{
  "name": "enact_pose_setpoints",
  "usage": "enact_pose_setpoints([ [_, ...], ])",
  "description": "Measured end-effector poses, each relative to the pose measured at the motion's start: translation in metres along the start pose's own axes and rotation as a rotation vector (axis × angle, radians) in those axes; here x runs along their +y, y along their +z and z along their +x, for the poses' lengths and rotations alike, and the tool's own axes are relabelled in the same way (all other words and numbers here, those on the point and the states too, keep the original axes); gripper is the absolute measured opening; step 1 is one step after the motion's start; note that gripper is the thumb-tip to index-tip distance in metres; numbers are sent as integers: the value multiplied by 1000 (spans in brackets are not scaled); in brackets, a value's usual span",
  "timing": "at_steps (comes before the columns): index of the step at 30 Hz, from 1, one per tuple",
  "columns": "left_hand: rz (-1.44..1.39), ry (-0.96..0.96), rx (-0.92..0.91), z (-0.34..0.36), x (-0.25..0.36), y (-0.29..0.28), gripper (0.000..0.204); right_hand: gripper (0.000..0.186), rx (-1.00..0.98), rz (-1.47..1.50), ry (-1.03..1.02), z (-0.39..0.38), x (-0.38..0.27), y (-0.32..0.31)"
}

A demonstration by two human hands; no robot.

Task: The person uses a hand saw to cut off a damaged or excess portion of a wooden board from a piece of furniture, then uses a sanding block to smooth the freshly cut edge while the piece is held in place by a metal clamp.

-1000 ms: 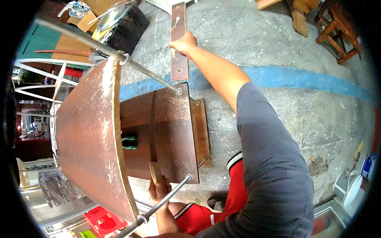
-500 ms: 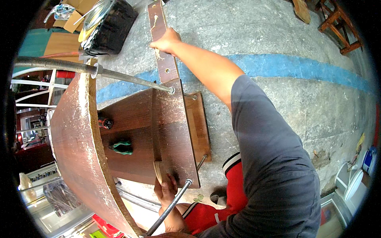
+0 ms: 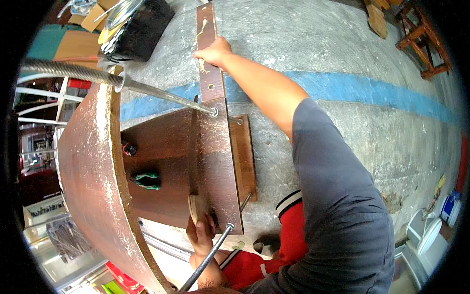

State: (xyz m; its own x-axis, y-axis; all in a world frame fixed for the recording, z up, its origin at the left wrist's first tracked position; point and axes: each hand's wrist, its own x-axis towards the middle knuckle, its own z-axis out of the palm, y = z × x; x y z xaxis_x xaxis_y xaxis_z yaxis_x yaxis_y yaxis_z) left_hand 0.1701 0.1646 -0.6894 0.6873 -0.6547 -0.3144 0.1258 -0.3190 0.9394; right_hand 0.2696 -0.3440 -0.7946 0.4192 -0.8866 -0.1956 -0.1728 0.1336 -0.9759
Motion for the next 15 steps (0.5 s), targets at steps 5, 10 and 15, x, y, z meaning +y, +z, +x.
enact_pose_setpoints([
  [5,45,54,-35,4,-7,-5,42,43,-64,-9,29,-2,-8,-1],
  [10,38,7,-34,6,3,1,40,45,-98,103,24,-10,-12,-5],
  [15,35,11,-55,8,0,-1,39,45,-65,25,-8,-3,-6,-2],
])
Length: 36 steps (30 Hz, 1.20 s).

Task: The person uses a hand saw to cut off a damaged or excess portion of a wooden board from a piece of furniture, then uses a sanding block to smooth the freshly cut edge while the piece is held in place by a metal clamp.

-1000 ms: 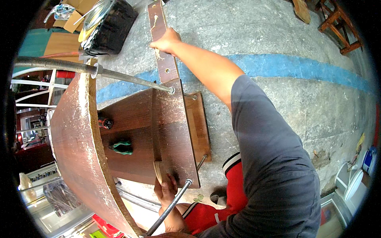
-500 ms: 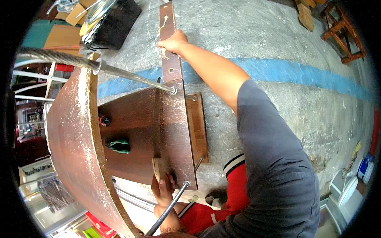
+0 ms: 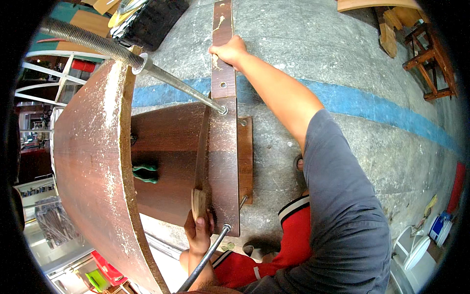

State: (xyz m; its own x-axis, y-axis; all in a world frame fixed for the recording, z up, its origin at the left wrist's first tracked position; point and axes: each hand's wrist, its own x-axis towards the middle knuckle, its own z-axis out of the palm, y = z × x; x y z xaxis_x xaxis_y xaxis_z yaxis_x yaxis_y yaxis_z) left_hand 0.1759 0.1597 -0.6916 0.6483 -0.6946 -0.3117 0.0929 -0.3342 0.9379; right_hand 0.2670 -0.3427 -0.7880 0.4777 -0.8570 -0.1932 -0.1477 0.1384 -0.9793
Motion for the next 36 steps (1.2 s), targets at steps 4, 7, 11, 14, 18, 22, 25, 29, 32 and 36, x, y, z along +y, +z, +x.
enact_pose_setpoints([
  [4,3,-4,10,3,-7,-1,50,50,45,-32,1,3,1,4],
  [7,-10,14,25,3,-7,1,49,50,19,5,34,-7,-6,-1],
  [11,-13,-38,39,7,4,7,46,47,-17,36,29,-3,-2,0],
  [14,60,-27,17,17,10,8,46,44,-20,4,7,-4,-5,2],
  [18,142,27,35,18,7,9,45,43,14,-9,21,-3,-3,1],
  [22,126,13,42,19,18,13,43,50,-2,57,3,-3,0,0],
  [25,189,11,41,21,15,8,43,49,-1,-26,9,-5,-4,2],
  [29,233,33,51,39,21,18,43,49,-28,23,-25,0,2,1],
  [32,181,35,43,38,20,16,42,49,-1,30,-56,6,11,1],
  [36,149,-32,45,36,21,16,39,46,-22,87,-9,6,16,2],
])
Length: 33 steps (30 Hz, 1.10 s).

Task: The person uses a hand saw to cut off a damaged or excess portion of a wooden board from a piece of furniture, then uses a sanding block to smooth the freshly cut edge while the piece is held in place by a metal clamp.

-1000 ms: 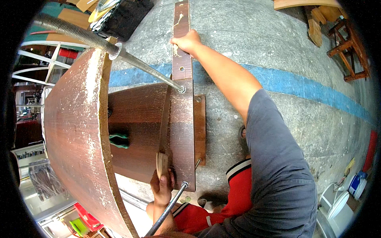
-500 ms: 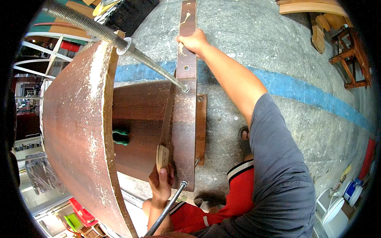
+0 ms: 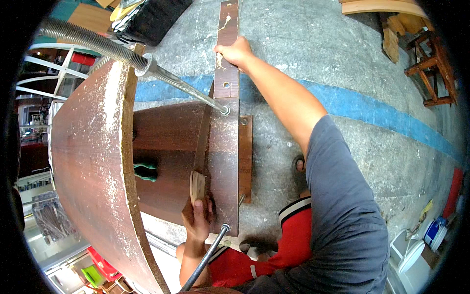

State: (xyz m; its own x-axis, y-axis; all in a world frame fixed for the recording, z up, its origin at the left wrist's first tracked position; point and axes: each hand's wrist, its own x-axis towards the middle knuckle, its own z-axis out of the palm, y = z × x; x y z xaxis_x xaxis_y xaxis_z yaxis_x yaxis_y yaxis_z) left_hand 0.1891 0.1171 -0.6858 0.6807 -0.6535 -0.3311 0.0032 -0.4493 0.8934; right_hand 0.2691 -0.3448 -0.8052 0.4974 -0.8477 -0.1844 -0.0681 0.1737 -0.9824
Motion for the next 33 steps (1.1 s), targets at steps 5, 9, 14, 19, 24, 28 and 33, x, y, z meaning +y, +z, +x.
enact_pose_setpoints([
  [5,87,-18,9,23,-5,10,44,48,117,-1,0,0,-2,4],
  [9,53,-80,21,20,21,10,40,50,144,-105,5,3,2,3],
  [14,140,-84,21,43,4,12,45,47,166,-203,46,-16,-17,6],
  [19,179,-101,46,52,13,19,45,48,167,-171,-53,-6,-4,0],
  [24,108,-66,-24,45,22,13,47,50,205,-185,-8,-16,-15,0],
  [28,130,-97,37,64,21,29,45,51,189,-201,-23,-5,-7,0],
  [33,19,-130,4,39,27,15,40,53,195,-191,-51,-7,-2,-1],
])
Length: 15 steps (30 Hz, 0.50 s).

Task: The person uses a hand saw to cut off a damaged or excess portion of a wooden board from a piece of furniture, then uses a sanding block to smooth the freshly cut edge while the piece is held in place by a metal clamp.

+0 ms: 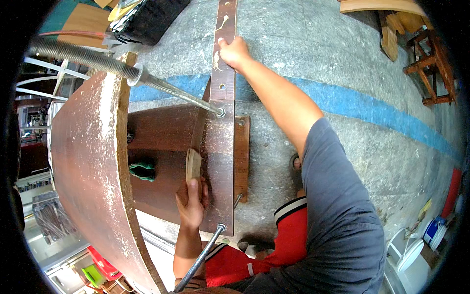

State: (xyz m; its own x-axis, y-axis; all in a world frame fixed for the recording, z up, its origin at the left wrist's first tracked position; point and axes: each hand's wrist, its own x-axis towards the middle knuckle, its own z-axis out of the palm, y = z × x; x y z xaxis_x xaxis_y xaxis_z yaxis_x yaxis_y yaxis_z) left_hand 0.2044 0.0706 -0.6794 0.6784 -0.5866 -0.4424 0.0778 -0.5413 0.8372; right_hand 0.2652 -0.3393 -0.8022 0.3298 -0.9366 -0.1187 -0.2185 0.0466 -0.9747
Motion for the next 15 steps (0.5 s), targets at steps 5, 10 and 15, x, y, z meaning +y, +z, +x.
enact_pose_setpoints([
  [5,161,1,-11,26,12,10,43,52,-39,59,16,18,15,6],
  [10,89,-25,-66,5,1,-8,39,52,-2,63,23,11,11,5],
  [15,26,73,28,-27,7,-6,48,48,-31,-31,55,-3,-4,-4],
])
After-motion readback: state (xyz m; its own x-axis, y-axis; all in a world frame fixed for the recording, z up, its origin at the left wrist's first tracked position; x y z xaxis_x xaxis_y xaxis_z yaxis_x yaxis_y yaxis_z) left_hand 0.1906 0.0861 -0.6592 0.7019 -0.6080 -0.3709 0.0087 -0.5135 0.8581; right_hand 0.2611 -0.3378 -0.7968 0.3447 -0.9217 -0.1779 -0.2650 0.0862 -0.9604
